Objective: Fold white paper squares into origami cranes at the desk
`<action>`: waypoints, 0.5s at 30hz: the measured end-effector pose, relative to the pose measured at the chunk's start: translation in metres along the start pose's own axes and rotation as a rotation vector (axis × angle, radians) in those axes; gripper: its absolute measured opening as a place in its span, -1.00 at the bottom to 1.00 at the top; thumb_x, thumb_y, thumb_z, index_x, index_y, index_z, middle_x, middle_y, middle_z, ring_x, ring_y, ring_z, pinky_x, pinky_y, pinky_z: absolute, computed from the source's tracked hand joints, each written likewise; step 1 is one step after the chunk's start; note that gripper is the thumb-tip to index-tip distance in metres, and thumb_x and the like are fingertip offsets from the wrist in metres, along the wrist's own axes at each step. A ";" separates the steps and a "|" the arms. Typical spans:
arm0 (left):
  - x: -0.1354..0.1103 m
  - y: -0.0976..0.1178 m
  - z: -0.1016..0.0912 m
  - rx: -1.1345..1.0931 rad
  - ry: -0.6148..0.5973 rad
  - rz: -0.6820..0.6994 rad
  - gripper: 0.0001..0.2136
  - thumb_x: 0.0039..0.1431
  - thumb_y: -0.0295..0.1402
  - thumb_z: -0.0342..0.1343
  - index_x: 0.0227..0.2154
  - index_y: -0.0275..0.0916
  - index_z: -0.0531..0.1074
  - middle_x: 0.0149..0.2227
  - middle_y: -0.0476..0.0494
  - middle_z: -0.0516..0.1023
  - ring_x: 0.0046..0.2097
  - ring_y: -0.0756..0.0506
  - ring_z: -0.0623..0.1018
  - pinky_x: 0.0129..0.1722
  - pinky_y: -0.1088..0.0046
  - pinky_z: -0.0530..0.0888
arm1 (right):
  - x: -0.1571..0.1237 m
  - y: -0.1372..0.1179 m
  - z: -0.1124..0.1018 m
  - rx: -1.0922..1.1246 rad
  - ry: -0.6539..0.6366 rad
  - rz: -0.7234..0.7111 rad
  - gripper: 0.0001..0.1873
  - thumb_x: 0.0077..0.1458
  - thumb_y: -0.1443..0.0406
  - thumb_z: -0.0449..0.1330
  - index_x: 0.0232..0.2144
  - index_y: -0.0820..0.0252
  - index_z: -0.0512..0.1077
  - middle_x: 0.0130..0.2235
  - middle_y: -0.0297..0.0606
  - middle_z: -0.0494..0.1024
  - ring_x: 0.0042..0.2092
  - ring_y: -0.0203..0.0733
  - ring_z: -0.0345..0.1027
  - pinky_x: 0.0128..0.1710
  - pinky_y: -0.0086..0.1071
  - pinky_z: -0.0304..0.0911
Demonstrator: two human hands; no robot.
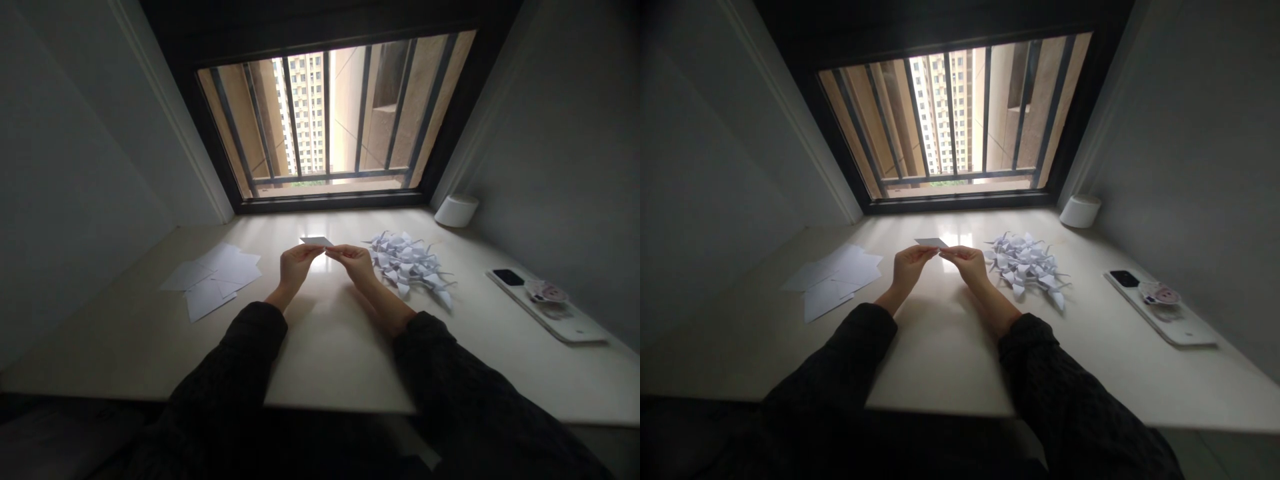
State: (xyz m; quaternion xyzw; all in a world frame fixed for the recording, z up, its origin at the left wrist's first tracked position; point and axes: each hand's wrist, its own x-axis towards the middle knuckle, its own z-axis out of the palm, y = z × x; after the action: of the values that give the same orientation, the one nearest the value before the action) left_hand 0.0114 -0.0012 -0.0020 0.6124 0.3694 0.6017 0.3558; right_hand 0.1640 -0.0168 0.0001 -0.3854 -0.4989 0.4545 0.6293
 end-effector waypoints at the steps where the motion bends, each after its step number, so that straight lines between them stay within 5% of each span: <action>1: 0.000 0.000 0.000 -0.008 0.006 -0.006 -0.79 -0.08 -0.22 0.33 -0.37 -0.19 0.61 -0.32 -0.14 0.64 -0.24 -0.13 0.61 -0.11 0.24 0.52 | 0.000 0.000 0.000 -0.004 -0.001 0.000 -0.64 -0.34 0.07 0.44 -0.44 0.11 0.62 -0.38 -0.25 0.65 -0.26 -0.05 0.52 -0.07 -0.10 0.39; 15: 0.003 0.000 -0.004 -0.029 0.045 0.044 -0.82 -0.04 -0.25 0.31 -0.39 -0.22 0.57 -0.34 -0.12 0.62 -0.26 -0.09 0.59 -0.16 0.30 0.52 | -0.002 -0.002 0.000 -0.009 0.070 0.036 -0.68 -0.34 0.13 0.45 -0.44 0.12 0.61 -0.37 -0.24 0.65 -0.24 -0.06 0.53 -0.08 -0.15 0.39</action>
State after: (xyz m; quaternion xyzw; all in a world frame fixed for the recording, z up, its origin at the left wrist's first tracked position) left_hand 0.0078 0.0014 -0.0003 0.6014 0.3550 0.6282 0.3430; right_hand 0.1646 -0.0189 0.0014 -0.4127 -0.4715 0.4497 0.6365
